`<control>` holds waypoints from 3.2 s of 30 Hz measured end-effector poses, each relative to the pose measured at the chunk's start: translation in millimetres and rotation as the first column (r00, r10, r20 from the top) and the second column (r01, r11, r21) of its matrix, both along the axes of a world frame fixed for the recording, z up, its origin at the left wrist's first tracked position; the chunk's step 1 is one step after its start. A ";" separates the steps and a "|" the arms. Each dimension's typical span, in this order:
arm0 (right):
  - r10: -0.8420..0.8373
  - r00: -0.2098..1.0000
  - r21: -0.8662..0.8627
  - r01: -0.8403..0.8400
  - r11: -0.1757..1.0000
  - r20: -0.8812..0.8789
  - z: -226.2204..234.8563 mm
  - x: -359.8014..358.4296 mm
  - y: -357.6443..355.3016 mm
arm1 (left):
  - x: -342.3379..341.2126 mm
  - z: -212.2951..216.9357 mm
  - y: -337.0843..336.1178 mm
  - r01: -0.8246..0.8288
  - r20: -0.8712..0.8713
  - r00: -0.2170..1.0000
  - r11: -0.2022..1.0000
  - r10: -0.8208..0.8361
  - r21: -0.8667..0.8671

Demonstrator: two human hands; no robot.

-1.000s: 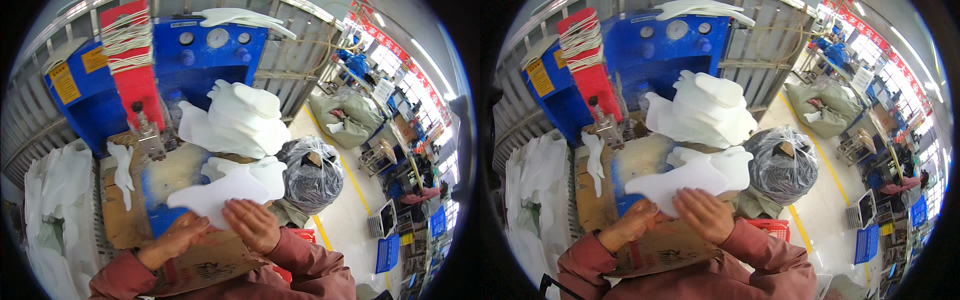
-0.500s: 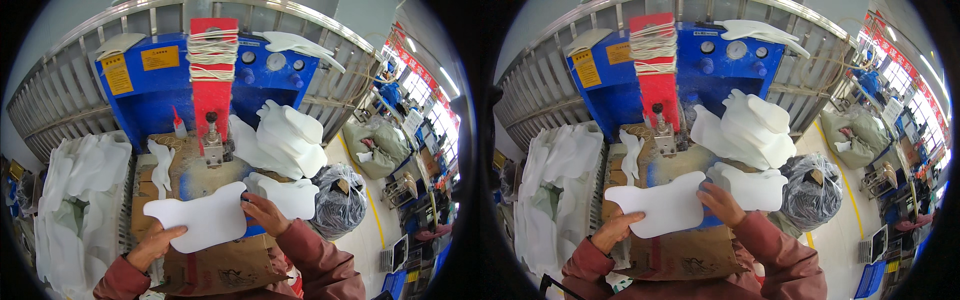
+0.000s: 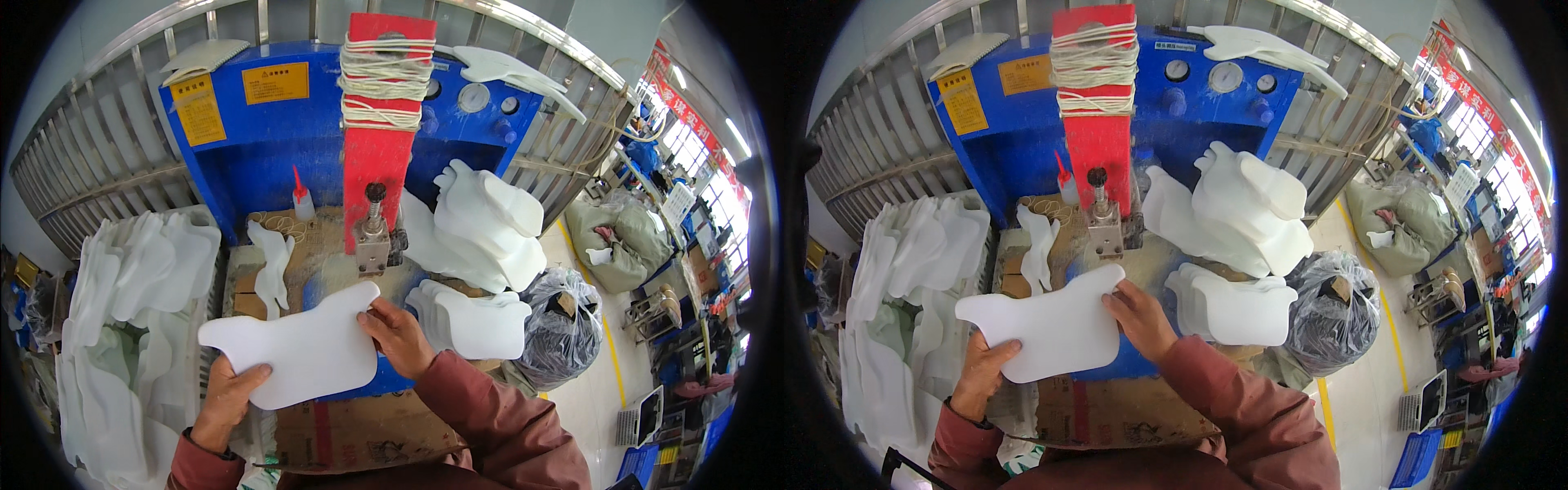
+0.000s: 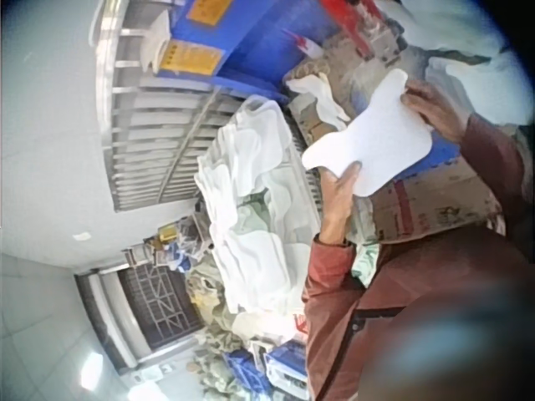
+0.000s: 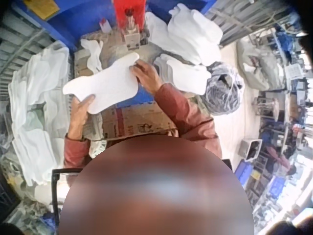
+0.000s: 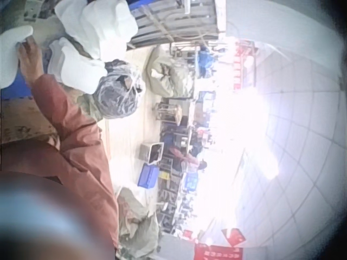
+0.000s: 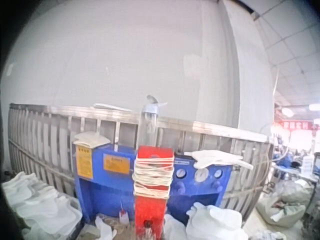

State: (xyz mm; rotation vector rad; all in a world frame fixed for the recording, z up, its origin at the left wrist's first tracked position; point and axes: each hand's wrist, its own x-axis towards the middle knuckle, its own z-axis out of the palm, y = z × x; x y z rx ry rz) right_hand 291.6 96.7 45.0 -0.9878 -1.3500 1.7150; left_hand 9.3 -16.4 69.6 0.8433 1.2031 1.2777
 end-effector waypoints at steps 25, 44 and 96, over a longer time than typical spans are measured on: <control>-0.037 0.993 -0.017 0.035 0.999 -0.111 10.2 14.3 11.9 | 4.8 13.4 28.6 0.087 -0.041 0.995 0.996 -0.089 -0.037; -0.074 0.995 -0.024 0.073 0.997 -0.061 9.1 22.3 15.1 | 9.4 24.2 42.2 0.099 -0.057 0.993 0.990 -0.106 -0.105; -0.289 0.950 0.010 0.292 0.956 -0.114 13.3 67.5 32.0 | 26.1 -11.5 107.7 0.210 -0.013 0.977 0.972 -0.212 -0.110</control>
